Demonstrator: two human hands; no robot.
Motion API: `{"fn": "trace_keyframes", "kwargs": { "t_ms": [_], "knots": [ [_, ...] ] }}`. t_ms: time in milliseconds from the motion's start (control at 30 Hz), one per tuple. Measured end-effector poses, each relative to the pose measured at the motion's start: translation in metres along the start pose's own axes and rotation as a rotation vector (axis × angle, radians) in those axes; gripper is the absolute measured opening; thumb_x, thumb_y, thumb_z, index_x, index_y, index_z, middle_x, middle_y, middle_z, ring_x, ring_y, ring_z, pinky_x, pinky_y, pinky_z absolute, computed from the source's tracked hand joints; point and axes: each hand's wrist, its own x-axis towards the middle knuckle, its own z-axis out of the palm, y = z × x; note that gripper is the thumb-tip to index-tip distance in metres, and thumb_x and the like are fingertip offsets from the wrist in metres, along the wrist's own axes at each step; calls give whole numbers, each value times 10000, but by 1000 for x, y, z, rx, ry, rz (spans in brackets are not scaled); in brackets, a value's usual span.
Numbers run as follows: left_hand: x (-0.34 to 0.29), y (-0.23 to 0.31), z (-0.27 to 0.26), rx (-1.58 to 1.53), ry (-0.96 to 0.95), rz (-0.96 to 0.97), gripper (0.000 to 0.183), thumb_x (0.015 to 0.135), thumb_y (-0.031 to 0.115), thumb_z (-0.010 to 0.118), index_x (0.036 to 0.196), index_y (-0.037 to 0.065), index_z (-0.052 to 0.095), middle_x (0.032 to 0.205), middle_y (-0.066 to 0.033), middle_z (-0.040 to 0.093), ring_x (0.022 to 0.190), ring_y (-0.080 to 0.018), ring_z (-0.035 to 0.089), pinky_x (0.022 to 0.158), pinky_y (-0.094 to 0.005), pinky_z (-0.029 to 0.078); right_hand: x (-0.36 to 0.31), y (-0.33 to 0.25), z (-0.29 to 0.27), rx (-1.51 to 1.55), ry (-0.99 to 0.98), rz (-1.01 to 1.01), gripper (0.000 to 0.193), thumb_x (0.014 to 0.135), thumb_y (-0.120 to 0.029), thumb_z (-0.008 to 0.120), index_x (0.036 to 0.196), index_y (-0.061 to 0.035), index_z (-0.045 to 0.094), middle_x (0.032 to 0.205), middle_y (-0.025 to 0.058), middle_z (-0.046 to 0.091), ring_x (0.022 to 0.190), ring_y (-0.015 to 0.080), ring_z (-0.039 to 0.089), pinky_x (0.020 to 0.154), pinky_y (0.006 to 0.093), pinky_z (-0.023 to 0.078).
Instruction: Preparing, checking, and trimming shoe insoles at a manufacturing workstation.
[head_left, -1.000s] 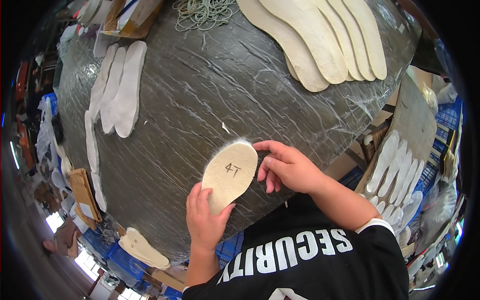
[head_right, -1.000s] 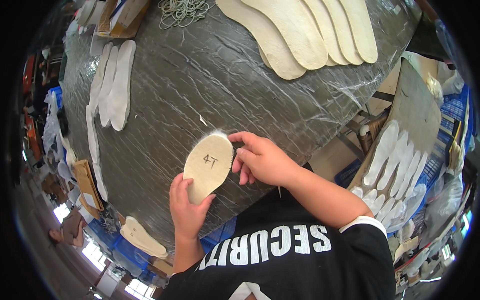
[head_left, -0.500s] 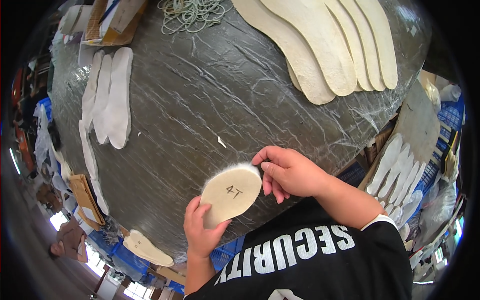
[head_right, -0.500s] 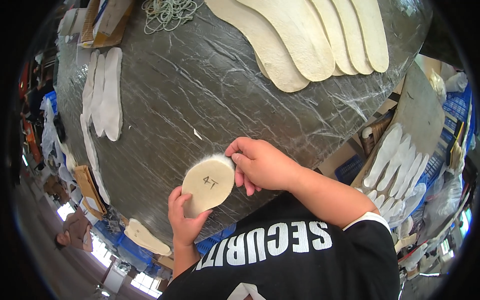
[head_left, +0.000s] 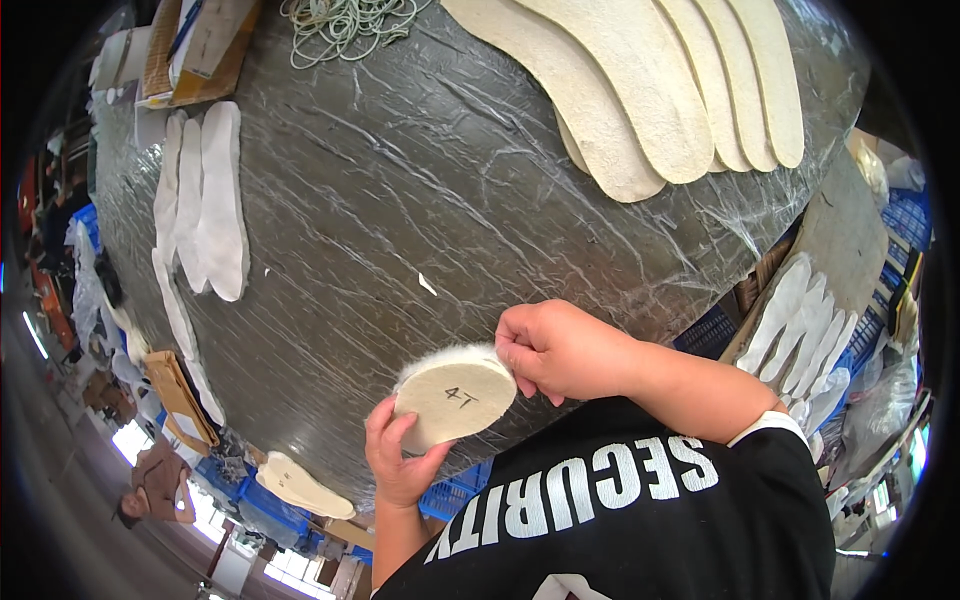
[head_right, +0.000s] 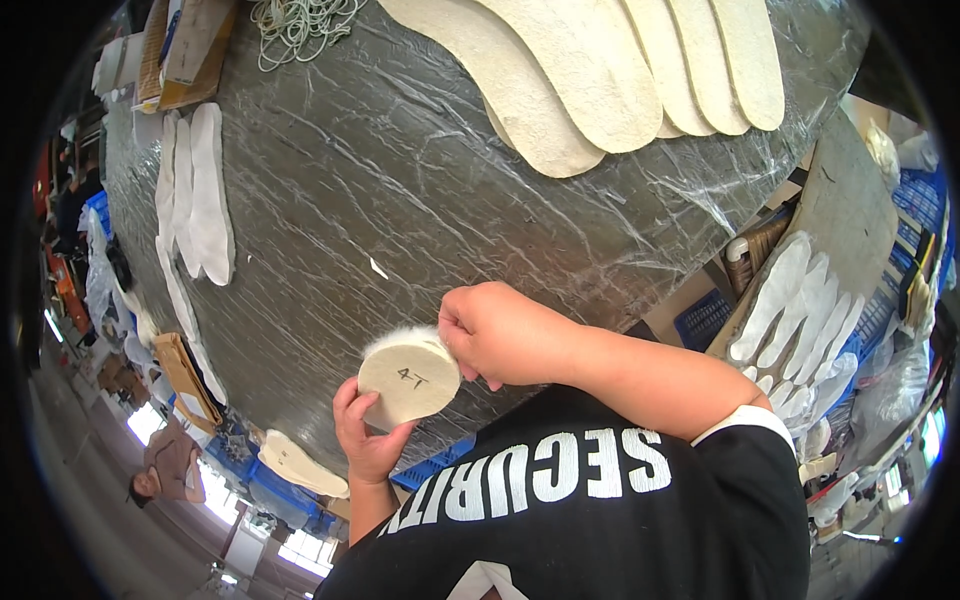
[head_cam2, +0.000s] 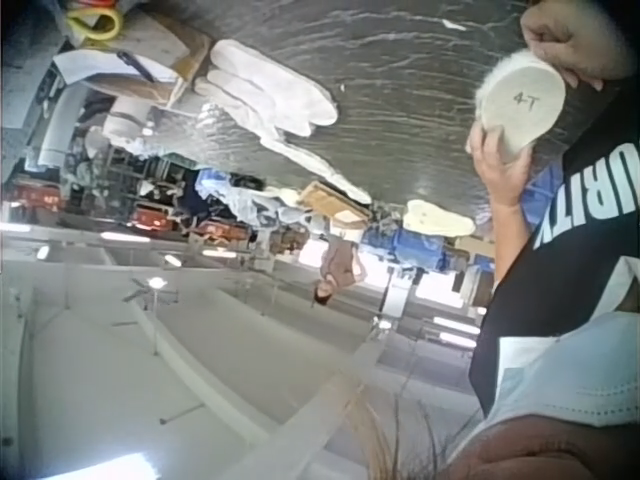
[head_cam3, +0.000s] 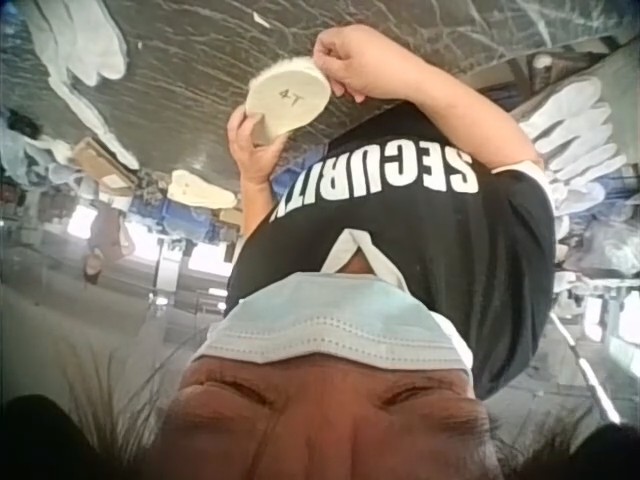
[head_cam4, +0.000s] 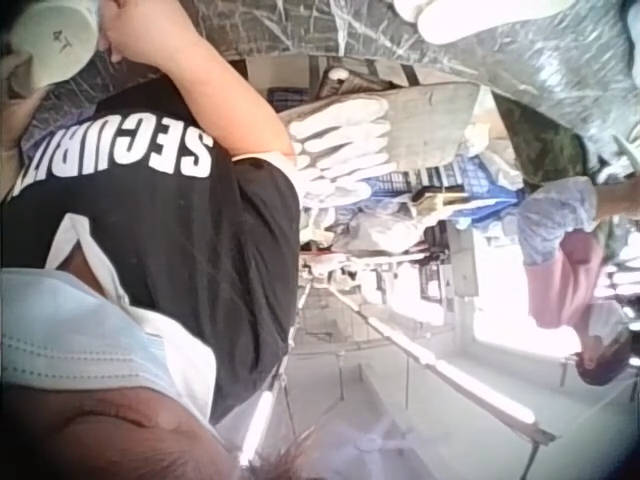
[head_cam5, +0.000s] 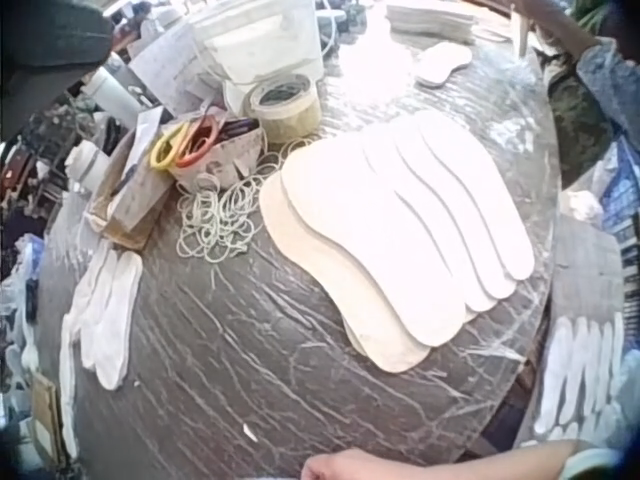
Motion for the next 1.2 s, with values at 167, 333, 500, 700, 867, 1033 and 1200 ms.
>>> {"fn": "trace_keyframes", "kwargs": {
  "t_ms": [167,333,500,700,867,1033,1200],
  "knots": [
    [-2,1,2,31,15,17,638,532,163,908,1065,100,563,1205,-150,546,1051,-333,582,864,-406,500,-1,3,2,-10,67,-18,145,908,-87,481,827,20,537,632,78,614,475,149,570,462,298,481],
    [-6,-1,4,-7,10,-5,674,530,128,905,1100,105,546,1215,-141,519,1075,-299,545,904,-393,461,-2,7,6,9,141,-47,115,892,-62,474,839,26,526,636,99,614,500,171,597,459,304,500],
    [-3,1,6,21,27,-3,633,525,157,910,1057,95,573,1209,-151,542,1056,-332,584,878,-407,501,-2,9,6,-132,191,-86,127,919,-86,483,882,25,533,639,118,611,489,183,590,467,322,488],
    [-1,4,5,34,26,9,634,524,143,908,1064,98,578,1202,-151,547,1056,-328,592,874,-401,511,4,7,-3,-266,164,-200,155,940,-115,498,930,16,580,632,97,615,521,192,589,534,335,484],
    [-2,4,4,13,21,39,621,544,137,900,1071,100,574,1208,-154,548,1068,-328,594,867,-401,521,6,0,-7,-342,63,-192,163,919,-121,529,882,19,604,648,111,626,594,218,616,605,359,492],
    [-1,5,6,8,15,76,604,561,125,889,1070,100,566,1220,-162,548,1080,-337,587,866,-409,522,7,13,-5,-446,154,-306,140,875,-103,555,842,27,598,675,185,613,623,332,613,610,403,481],
    [1,2,5,14,6,80,608,554,135,888,1072,91,573,1226,-154,538,1077,-332,573,880,-412,499,4,15,-3,-409,213,-317,150,880,-100,547,826,36,580,685,204,607,632,363,604,605,414,475]
  ]
}}
